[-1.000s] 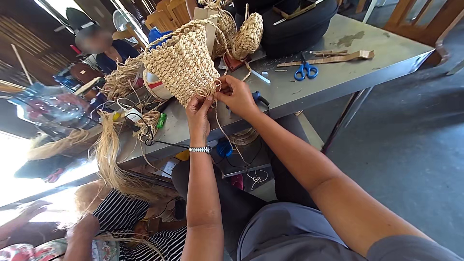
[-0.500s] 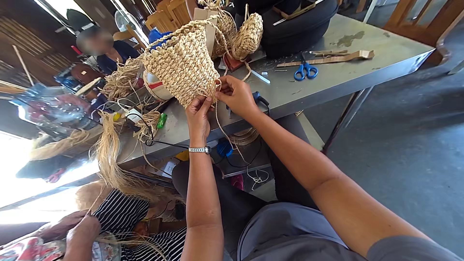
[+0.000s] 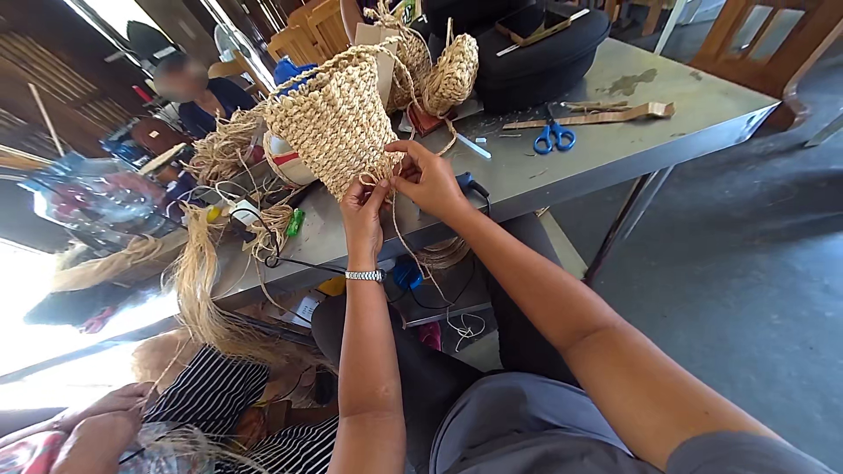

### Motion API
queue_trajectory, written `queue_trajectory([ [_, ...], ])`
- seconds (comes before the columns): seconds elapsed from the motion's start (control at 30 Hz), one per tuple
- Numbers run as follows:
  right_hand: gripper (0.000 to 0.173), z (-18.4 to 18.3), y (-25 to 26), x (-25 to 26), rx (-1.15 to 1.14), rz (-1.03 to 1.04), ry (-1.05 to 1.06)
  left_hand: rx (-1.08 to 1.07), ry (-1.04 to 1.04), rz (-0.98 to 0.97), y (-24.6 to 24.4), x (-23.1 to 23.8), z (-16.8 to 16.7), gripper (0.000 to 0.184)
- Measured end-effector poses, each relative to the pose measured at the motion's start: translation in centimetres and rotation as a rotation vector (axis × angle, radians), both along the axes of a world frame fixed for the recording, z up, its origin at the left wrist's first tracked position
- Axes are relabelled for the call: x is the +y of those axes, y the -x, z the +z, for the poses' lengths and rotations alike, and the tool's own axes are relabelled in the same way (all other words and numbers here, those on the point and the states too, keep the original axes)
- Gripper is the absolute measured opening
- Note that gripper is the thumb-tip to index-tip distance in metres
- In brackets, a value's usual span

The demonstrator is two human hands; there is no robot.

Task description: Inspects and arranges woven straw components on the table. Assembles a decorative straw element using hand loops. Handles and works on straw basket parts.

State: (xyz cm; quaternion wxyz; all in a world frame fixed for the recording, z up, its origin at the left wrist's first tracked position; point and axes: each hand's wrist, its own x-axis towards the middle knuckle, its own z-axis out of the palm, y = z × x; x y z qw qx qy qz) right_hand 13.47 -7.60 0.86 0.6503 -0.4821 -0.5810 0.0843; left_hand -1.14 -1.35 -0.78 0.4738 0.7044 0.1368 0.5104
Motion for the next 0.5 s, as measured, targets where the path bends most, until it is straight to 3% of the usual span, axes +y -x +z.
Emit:
queue_trajectory([
  [0.1, 0.051, -0.04, 0.05, 0.10, -0.078, 0.009, -0.030, -0.005, 0.001, 0.007, -0.07, 0.05, -0.08, 0.008],
  [0.2, 0.044, -0.16, 0.07, 0.11, -0.133, -0.019, -0.041, -0.005, 0.008, 0.021, -0.15, 0.13, -0.09, 0.007],
  [0.5, 0.036, -0.05, 0.02, -0.01, -0.051, 0.019, -0.016, 0.003, 0.035, 0.026, -0.04, -0.14, 0.09, 0.008],
])
